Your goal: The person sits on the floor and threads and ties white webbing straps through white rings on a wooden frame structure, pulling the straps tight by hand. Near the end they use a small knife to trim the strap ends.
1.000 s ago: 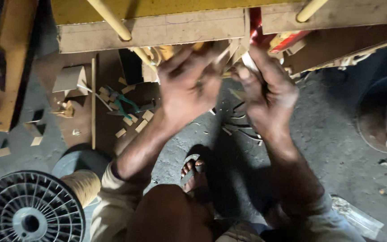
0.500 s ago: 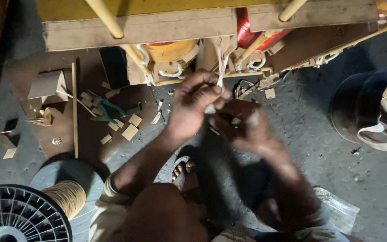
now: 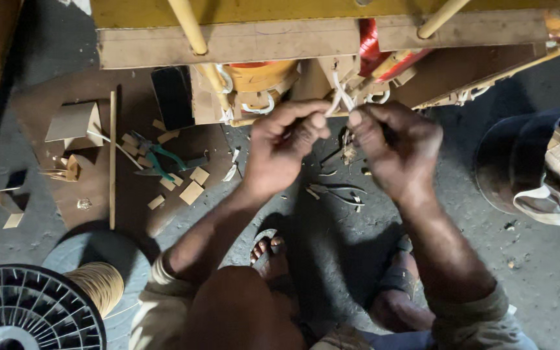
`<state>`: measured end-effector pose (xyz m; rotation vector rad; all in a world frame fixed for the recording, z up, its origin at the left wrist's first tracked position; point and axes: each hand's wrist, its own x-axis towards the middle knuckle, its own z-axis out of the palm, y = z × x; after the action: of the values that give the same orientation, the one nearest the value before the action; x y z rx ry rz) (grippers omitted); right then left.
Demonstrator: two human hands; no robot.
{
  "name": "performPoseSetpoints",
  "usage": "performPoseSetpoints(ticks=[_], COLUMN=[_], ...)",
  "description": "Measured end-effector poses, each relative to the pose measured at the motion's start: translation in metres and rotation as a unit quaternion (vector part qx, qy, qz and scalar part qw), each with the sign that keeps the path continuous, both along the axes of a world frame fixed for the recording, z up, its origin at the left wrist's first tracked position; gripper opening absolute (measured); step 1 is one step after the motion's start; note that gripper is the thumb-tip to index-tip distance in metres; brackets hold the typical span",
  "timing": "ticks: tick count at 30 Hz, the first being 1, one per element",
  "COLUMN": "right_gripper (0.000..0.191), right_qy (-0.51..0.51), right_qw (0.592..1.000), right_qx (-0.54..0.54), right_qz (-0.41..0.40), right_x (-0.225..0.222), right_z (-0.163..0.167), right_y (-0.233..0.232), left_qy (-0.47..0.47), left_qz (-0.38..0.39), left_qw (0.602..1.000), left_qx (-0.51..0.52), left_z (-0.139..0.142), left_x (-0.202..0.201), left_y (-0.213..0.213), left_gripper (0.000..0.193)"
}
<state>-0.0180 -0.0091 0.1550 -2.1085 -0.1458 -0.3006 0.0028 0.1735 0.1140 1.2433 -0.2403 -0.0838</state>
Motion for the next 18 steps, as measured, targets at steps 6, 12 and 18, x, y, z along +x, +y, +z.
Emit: performPoseSetpoints(ticks=[6,12,18], right_gripper=[0.013,0.013,0.023], right_qy=[-0.16,-0.009,-0.058], right_qw=[0.981,0.996,0.967], right_qx=[-0.109,-0.088,0.245], right_qz=[0.011,0.003,0.029], right_x=[-0.014,0.017,0.031], right_z=[-0.006,-0.018,-0.022], right_y=[0.021,0.014,0.012], left_qy=[0.146,0.224,0.14], left_qz=[-0.113,-0.103,-0.051], left_qw=[0.97,0.958,0.988], left_qx=[-0.157,-0.146,-0.044], left_z=[-0.009,0.002,-0.003], left_x=[0.03,0.028,0.022], left_y=[-0.009,-0.007,-0.006], left_gripper=[0.034,0.024,0.026])
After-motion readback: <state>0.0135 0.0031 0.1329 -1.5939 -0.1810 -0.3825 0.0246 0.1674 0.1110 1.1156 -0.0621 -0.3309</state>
